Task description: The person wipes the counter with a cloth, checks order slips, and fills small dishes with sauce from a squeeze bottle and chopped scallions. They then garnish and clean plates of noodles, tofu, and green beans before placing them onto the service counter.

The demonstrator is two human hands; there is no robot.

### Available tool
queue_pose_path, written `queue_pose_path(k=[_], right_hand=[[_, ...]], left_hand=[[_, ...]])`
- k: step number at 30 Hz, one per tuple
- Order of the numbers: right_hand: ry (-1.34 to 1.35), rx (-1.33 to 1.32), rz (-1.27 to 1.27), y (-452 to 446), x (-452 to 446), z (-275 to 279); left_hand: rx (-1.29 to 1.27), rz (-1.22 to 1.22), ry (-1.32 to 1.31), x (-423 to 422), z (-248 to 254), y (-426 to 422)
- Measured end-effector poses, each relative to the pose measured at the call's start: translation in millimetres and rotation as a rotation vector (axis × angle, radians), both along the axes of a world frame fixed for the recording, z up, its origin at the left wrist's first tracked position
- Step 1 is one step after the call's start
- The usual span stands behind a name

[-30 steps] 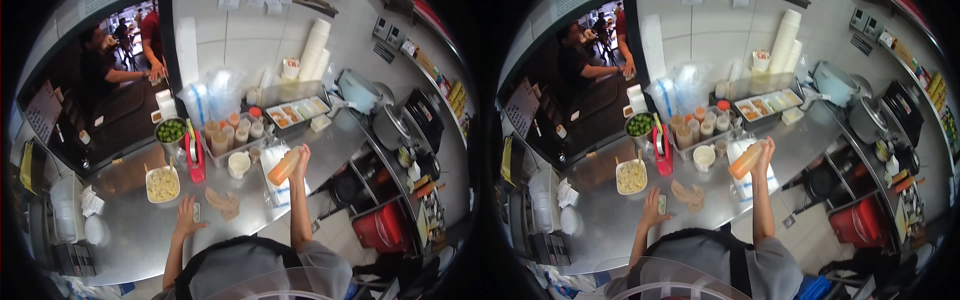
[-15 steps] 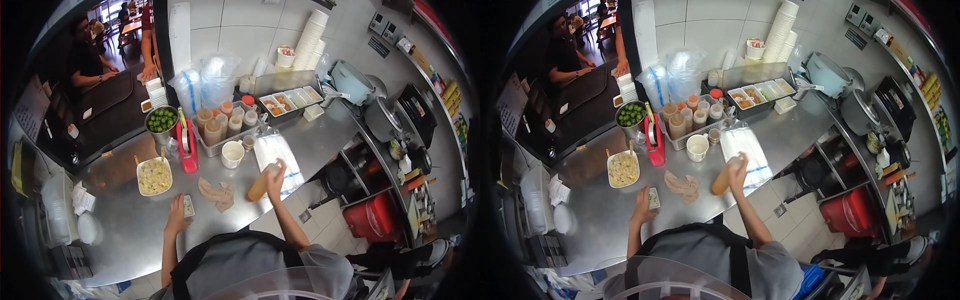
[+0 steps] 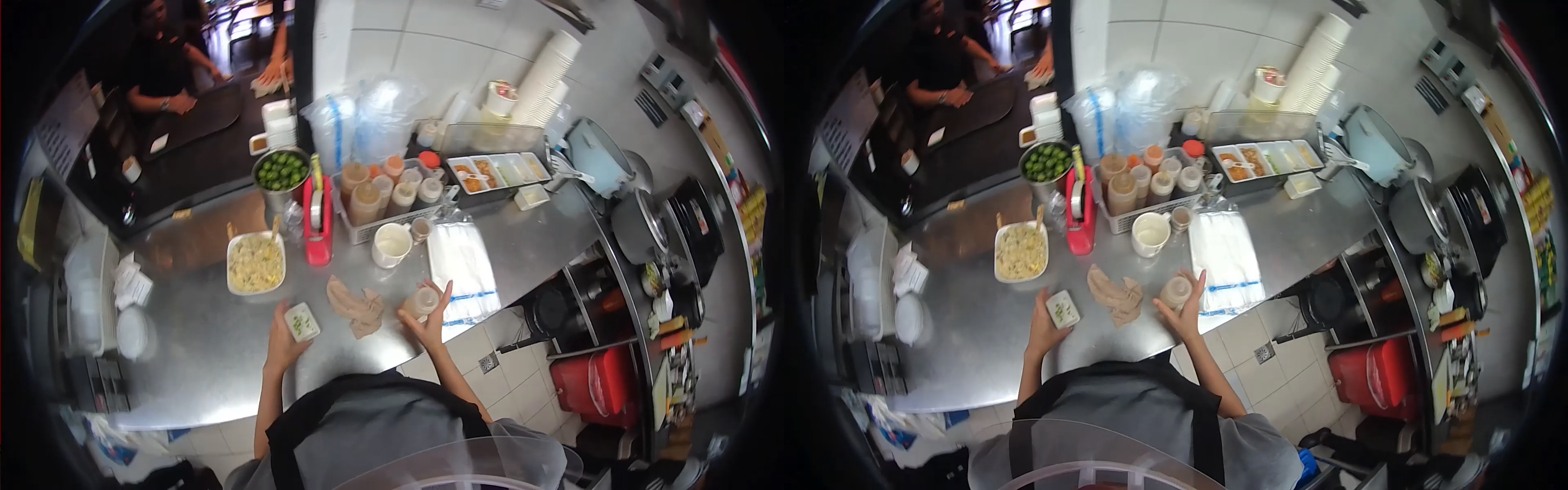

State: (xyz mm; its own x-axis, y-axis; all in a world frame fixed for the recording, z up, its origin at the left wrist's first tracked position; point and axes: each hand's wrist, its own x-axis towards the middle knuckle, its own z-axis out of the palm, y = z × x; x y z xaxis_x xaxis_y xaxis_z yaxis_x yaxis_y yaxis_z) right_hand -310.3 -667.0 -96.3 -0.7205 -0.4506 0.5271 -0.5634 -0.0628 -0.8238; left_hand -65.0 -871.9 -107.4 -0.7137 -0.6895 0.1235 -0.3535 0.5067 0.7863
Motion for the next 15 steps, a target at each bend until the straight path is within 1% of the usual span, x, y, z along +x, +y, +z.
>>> queue_pose_path(k=[1, 2, 4, 6, 7, 9, 11, 14, 15], right_hand=[[-0.142, 0.122, 0.050, 5, -1, -4], [-0.118, 0.289, 0.081, 10, -8, -17], [-0.147, 0.391, 0.126, 2, -2, 0], [0.181, 0.490, 0.195, -13, -2, 19], [0.342, 0.538, 0.222, -19, -2, 29], [0.480, 0.677, 0.224, -31, 6, 55], [0.628, 0.759, 0.229, -40, 11, 78], [0.933, 0.711, 0.175, -54, 1, 80], [0.979, 0.701, 0.174, -59, 0, 85]], left_hand=[[0.029, 0.014, 0.024, -3, -1, 0], [0.057, 0.028, 0.047, -5, -1, 0], [0.093, 0.036, 0.073, -11, 7, 4], [0.116, 0.013, 0.144, -21, 22, 6], [0.075, 0.010, 0.154, -27, 27, 5], [0.043, -0.014, 0.160, -36, 38, 9], [0.030, -0.047, 0.170, -45, 57, 9], [0.056, -0.072, 0.140, -54, 68, 9], [0.052, -0.072, 0.130, -57, 70, 10]])
